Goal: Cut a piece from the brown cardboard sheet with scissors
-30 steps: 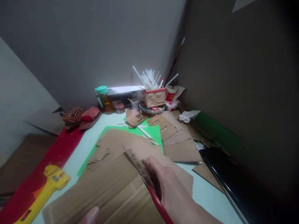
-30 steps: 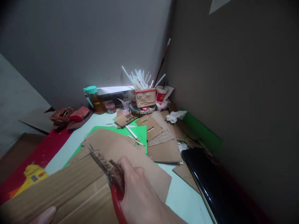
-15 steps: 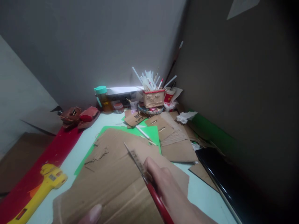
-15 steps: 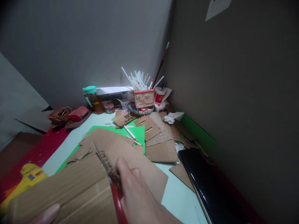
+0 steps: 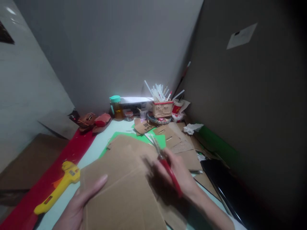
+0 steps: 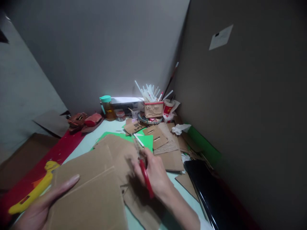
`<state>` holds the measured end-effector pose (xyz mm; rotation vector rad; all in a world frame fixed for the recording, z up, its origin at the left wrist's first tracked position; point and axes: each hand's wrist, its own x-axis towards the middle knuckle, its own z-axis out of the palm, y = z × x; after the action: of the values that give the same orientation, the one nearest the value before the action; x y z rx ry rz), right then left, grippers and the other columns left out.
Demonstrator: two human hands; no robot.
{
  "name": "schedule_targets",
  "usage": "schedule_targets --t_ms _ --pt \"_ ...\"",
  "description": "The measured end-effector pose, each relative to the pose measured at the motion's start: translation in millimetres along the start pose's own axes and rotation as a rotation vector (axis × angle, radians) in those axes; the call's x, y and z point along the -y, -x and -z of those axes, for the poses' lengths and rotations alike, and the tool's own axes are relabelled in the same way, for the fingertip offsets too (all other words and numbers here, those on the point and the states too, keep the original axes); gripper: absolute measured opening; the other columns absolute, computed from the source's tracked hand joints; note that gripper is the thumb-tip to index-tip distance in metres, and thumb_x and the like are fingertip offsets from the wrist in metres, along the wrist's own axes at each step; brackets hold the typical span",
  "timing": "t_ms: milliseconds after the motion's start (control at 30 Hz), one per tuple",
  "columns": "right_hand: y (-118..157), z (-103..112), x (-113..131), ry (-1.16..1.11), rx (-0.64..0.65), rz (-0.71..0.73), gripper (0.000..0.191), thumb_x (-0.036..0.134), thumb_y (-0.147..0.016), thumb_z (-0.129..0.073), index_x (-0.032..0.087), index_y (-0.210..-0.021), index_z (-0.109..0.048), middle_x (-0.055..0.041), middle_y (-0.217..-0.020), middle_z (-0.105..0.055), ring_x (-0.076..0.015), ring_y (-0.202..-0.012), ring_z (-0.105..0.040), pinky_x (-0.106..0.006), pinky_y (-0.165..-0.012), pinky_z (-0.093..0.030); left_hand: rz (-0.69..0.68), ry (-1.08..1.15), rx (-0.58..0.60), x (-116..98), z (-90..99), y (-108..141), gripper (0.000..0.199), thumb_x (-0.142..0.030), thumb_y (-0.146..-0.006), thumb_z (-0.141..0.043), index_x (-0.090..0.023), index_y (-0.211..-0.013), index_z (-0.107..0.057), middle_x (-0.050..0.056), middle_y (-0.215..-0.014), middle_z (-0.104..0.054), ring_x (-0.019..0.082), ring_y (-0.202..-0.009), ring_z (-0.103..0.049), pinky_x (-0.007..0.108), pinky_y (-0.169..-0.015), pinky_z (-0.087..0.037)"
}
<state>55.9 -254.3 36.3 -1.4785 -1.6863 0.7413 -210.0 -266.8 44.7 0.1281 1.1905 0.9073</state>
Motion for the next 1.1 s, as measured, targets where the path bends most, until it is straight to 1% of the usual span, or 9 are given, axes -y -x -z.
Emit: schedule_targets --t_ms 67,167,367,567,700,800,933,1033,1100 --pt "-6 10 -6 0.016 -0.019 0.026 0.027 0.044 -0.099 -0.061 0.018 -0.093 -0.058 0.0079 -0.066 -0.053 -0.0095 -0.051 -0.051 -0.024 -0.051 -0.044 0.003 0.066 -0.022 -1 -15.0 7 0.083 -0.030 -0.065 -0.086 -0.028 -0.140 -0.051 0.009 -0.086 -0.078 0.042 -0.074 -0.075 0.057 -0.067 -0.065" --pt "-10 20 -7 0.036 0.023 0.070 0.025 0.041 -0.101 -0.061 0.016 -0.101 -0.062 0.0064 -0.070 -0.058 -0.0095 -0.053 -0.056 -0.025 -0.053 -0.050 -0.057 0.084 0.034 -9 -21.0 15 0.056 -0.020 -0.080 -0.073 -0.023 -0.134 -0.058 0.010 -0.103 -0.078 0.034 -0.079 -0.076 0.047 -0.071 -0.066" --pt "-9 35 3 0.115 0.141 0.149 0.024 0.039 -0.102 -0.059 0.016 -0.100 -0.064 0.0059 -0.070 -0.060 -0.0096 -0.054 -0.058 -0.025 -0.054 -0.052 -0.188 -0.057 0.118 -25 -14.5 24 0.058 -0.016 -0.075 -0.080 -0.010 -0.130 -0.060 0.017 -0.097 -0.077 0.034 -0.080 -0.076 0.044 -0.077 -0.065" --pt "-16 54 10 0.244 0.111 0.199 0.025 0.040 -0.102 -0.059 0.016 -0.097 -0.065 0.0039 -0.075 -0.063 -0.0121 -0.061 -0.061 -0.030 -0.064 -0.054 -0.423 -0.228 0.242 -39 -22.9 26 0.061 -0.011 -0.075 -0.079 -0.018 -0.132 -0.057 0.009 -0.091 -0.078 0.026 -0.069 -0.075 0.036 -0.062 -0.065" --pt "-18 57 8 0.232 0.078 0.177 0.025 0.039 -0.101 -0.061 0.016 -0.111 -0.066 -0.0023 -0.096 -0.069 -0.0171 -0.081 -0.068 -0.037 -0.076 -0.058 -0.440 -0.358 0.347 -42 -29.3 18 0.053 -0.016 -0.077 -0.081 -0.019 -0.126 -0.062 0.010 -0.100 -0.078 0.027 -0.084 -0.076 0.032 -0.070 -0.064" --pt "-18 58 4 0.166 0.023 0.141 0.023 0.036 -0.100 -0.064 0.016 -0.111 -0.067 -0.0052 -0.109 -0.069 -0.0200 -0.093 -0.069 -0.041 -0.083 -0.058 -0.405 -0.457 0.411 -40 -34.2 16 0.058 -0.023 -0.078 -0.082 -0.024 -0.131 -0.059 0.010 -0.111 -0.076 0.032 -0.092 -0.075 0.037 -0.074 -0.065" --pt "-23 63 -2 -0.041 -0.095 0.072 0.028 0.040 -0.101 -0.061 0.016 -0.114 -0.065 -0.0041 -0.104 -0.070 -0.0183 -0.085 -0.069 -0.038 -0.077 -0.058 -0.332 -0.542 0.529 -39 -39.9 17 0.067 -0.023 -0.080 -0.078 -0.027 -0.141 -0.049 0.013 -0.117 -0.074 0.040 -0.097 -0.073 0.051 -0.077 -0.063" --pt "-25 65 -3 -0.293 -0.138 0.005 0.037 0.046 -0.104 -0.054 0.017 -0.126 -0.060 -0.0031 -0.098 -0.069 -0.0148 -0.072 -0.067 -0.032 -0.065 -0.058 -0.320 -0.573 0.553 -41 -43.1 15 0.064 -0.023 -0.085 -0.072 -0.022 -0.143 -0.046 0.015 -0.115 -0.074 0.038 -0.097 -0.073 0.046 -0.077 -0.063" --pt "-21 64 0 -0.452 -0.082 -0.035 0.036 0.046 -0.104 -0.053 0.017 -0.125 -0.059 -0.0022 -0.095 -0.068 -0.0125 -0.065 -0.065 -0.029 -0.059 -0.057 -0.313 -0.586 0.572 -42 -44.1 13 0.066 -0.021 -0.083 -0.074 -0.016 -0.142 -0.046 0.018 -0.113 -0.074 0.037 -0.097 -0.073 0.044 -0.079 -0.062"
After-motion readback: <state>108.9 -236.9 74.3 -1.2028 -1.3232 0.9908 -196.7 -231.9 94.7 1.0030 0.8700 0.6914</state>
